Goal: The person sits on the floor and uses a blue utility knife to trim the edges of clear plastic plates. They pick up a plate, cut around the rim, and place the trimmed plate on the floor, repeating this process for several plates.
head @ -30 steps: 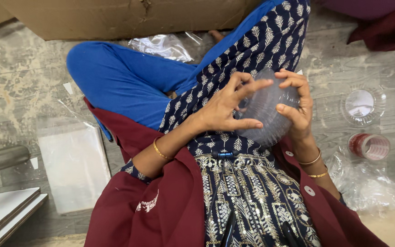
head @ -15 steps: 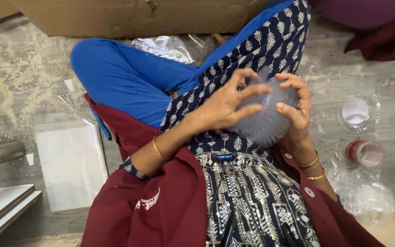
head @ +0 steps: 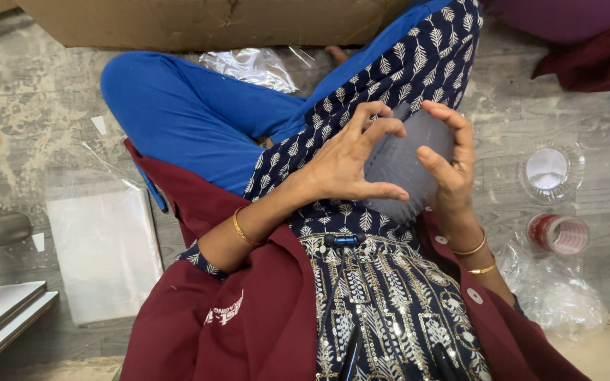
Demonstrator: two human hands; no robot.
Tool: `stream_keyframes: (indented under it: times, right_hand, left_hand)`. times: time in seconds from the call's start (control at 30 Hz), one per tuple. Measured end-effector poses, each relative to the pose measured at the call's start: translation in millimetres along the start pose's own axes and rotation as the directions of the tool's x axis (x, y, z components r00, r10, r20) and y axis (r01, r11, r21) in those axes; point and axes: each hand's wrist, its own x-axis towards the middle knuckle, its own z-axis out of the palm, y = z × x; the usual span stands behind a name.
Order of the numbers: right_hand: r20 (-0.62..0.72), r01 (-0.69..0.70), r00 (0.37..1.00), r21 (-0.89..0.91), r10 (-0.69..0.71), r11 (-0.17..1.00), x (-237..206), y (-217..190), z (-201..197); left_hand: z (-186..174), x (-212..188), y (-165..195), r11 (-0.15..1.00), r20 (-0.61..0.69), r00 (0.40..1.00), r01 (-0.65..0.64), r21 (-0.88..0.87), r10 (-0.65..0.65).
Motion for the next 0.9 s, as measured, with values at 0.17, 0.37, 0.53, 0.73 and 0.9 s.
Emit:
stream_keyframes:
  times: [0.17, 0.37, 0.53, 0.73, 0.9]
  right_hand:
    - [-0.006, 0.003, 1.000, 0.039, -0.003, 0.999, -3, 2, -3]
    - [-0.004, 0.024, 1.000, 0.045, -0.024, 0.999, -3, 10, -8]
    - [-0.016, 0.044, 0.999, -0.018, -0.044, 0.999, -5, 13, -11]
    - [-0.007, 0.075, 0.997, -0.122, -0.076, 0.990, -3, 13, -14]
    - [-0.010, 0.071, 0.997, -0.103, -0.072, 0.992, 0, 13, -15]
  left_hand:
    - [2, 0, -5, 1.000, -0.007, 1.000, -0.013, -0.023, 0.013]
    - [3, -2, -7, 0.999, -0.021, 0.999, -0.026, -0.022, 0.026]
    - [2, -2, -9, 0.999, -0.020, 0.999, -0.027, -0.043, 0.027]
    - [1, -1, -10, 0.998, -0.028, 0.999, -0.040, -0.041, 0.039]
    - [-1, 1, -9, 0.998, -0.018, 0.999, -0.045, -0.054, 0.044]
